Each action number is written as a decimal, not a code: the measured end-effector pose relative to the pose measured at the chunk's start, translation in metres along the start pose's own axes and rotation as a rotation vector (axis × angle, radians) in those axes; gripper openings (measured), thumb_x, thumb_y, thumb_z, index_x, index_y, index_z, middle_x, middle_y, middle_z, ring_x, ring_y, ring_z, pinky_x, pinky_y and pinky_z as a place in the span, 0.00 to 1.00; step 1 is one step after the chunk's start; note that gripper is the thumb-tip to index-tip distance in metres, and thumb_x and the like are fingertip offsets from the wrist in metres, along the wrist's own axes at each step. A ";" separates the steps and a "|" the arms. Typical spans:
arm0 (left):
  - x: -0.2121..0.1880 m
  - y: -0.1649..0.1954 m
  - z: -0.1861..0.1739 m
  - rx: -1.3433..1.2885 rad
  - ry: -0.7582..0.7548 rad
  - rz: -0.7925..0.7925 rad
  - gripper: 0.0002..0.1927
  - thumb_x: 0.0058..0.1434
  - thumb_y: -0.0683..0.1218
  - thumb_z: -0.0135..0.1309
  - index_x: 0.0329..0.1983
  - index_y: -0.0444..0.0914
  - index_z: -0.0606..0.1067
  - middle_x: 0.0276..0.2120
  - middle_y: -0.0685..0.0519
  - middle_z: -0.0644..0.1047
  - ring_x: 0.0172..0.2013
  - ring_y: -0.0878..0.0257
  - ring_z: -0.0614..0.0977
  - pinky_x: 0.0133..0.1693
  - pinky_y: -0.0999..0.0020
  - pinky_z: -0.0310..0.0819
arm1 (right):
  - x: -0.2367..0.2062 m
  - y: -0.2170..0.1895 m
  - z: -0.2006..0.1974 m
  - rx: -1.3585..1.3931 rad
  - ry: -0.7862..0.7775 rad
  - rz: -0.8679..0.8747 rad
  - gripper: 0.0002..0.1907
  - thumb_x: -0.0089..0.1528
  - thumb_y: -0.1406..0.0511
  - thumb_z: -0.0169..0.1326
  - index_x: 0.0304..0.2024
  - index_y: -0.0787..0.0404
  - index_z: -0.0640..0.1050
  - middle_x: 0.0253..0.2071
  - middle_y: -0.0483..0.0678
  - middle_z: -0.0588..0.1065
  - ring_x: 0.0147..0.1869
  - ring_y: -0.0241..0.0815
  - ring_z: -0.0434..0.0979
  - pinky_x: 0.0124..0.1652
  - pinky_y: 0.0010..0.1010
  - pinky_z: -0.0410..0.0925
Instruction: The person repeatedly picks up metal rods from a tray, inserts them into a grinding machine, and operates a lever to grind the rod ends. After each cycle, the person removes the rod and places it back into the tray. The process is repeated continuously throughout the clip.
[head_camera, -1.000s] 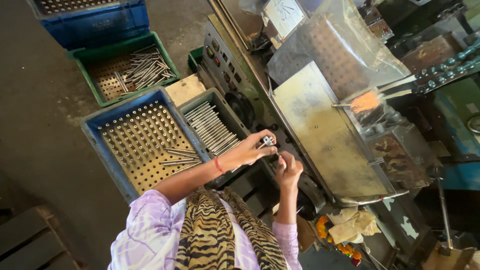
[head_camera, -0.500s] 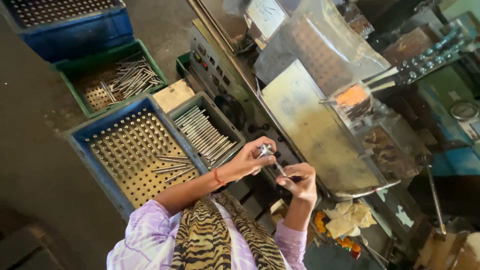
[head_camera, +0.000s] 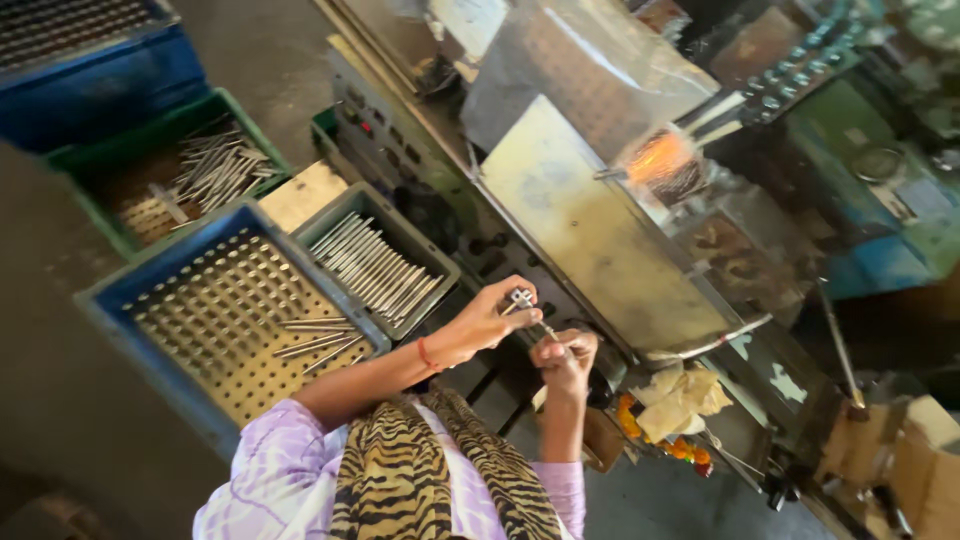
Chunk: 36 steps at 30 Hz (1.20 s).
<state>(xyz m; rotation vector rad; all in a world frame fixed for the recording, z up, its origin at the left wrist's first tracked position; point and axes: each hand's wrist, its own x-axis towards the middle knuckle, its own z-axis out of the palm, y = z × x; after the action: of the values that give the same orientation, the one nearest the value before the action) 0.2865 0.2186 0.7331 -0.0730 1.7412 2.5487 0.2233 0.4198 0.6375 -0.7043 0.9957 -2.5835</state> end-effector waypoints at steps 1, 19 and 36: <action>0.003 -0.002 0.004 0.029 -0.011 0.060 0.09 0.64 0.44 0.62 0.42 0.40 0.72 0.25 0.64 0.65 0.23 0.75 0.63 0.23 0.76 0.54 | -0.004 0.002 0.000 0.052 -0.013 -0.053 0.12 0.60 0.69 0.65 0.27 0.72 0.79 0.21 0.51 0.75 0.19 0.36 0.64 0.21 0.29 0.56; 0.107 -0.185 -0.037 -1.029 0.132 -0.568 0.24 0.65 0.49 0.58 0.20 0.50 0.57 0.13 0.66 0.52 0.12 0.74 0.52 0.13 0.78 0.42 | -0.053 -0.067 -0.037 -1.526 0.260 -0.101 0.12 0.63 0.62 0.63 0.29 0.63 0.79 0.20 0.50 0.74 0.19 0.37 0.71 0.24 0.28 0.66; 0.100 -0.173 -0.162 -1.206 0.514 -0.372 0.26 0.67 0.56 0.56 0.19 0.48 0.57 0.15 0.64 0.55 0.15 0.73 0.56 0.17 0.76 0.52 | -0.040 -0.044 -0.054 -1.559 0.439 0.067 0.14 0.63 0.60 0.62 0.29 0.64 0.79 0.19 0.54 0.75 0.19 0.48 0.74 0.24 0.35 0.66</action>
<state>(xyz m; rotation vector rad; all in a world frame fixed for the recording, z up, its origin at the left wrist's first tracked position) 0.2001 0.1323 0.5062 -1.0152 -0.0611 2.9387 0.2240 0.4980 0.6199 -0.2746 3.0398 -1.4242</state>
